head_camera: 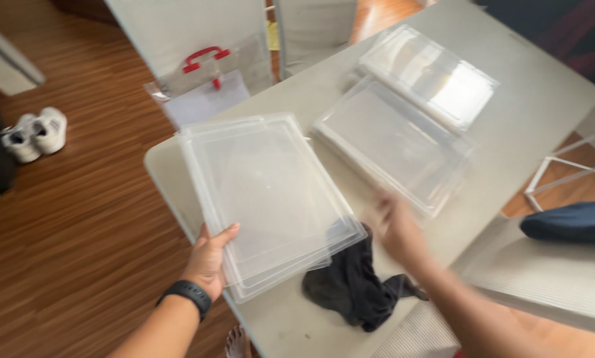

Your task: The person wipes clear plastic container lids with a dark cloth, then assembles the containers by inserting side panels into the base and securing them with small plastic pegs. The person stacks the finished containers on the table.

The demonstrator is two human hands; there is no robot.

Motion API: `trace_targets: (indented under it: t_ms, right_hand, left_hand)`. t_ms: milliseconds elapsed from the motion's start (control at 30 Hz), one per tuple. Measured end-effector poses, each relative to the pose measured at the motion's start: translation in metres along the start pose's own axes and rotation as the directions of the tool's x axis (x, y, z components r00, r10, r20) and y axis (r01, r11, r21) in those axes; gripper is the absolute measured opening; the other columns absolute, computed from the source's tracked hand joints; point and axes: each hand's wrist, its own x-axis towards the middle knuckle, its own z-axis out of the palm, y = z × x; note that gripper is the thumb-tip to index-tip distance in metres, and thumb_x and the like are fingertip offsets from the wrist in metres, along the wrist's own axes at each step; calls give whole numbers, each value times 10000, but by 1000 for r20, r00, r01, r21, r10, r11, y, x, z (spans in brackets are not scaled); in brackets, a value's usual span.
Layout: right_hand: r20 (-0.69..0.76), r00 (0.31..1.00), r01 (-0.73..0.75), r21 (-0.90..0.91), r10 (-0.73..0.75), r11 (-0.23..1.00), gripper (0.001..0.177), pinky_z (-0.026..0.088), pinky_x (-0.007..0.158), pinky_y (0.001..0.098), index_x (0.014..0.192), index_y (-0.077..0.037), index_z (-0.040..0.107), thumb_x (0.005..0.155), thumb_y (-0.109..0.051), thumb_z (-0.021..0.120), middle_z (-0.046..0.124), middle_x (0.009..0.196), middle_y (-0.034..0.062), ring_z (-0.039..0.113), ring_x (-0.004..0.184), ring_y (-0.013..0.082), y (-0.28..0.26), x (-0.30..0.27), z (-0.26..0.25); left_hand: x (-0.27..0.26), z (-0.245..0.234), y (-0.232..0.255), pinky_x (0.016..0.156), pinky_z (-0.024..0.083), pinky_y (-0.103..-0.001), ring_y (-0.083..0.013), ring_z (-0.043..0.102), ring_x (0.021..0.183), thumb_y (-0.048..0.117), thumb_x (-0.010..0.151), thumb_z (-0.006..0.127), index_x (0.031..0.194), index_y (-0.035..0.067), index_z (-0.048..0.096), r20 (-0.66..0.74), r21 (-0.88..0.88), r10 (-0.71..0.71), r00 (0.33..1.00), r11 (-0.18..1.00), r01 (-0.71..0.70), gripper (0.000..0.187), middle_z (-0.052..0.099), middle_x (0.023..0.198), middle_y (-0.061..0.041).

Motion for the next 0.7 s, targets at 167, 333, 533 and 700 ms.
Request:
trace_targets:
  t_ms: [167,333,533,700]
  right_hand:
    - [192,961,-176,-134,200,975,565,564,783,391,1230,-110,641,727,-272,841,708,973,113,685,880,263,-2,-108,-22]
    - [194,584,-767,-185,788,614,256,578,655,403,1084,-118,786,836,-159,739,742,818,150,701,716,248,95,-72,-83]
    - [-72,802,-461,557,593,691,203,448,621,340,1133,-71,593,1087,-266,560,587,900,41,549,755,166,168,40,-223]
    - [-299,711,-490,437,636,754,296,530,676,285,1247,-155,568,1041,-341,669,651,1042,-23,620,840,73,148,120,-223]
  left_hand:
    - [0,1,5,1039,511,-545,-335,572,1305,211,822,688,1528,212,332,-34,81,-94,995,992,96,791,566,1411,-154]
    - [-7,9,-18,1031,509,-576,-336,590,1254,237,811,678,1491,186,428,-32,25,-98,995,995,99,726,595,1365,-147]
    - [-12,20,-47,959,515,-378,-222,672,1154,375,880,685,1369,78,560,-5,308,34,999,951,-31,586,712,1302,-127]
    - [-28,37,-30,625,589,-371,-266,756,735,612,944,553,1055,30,706,-22,862,-242,970,487,141,612,798,841,-106]
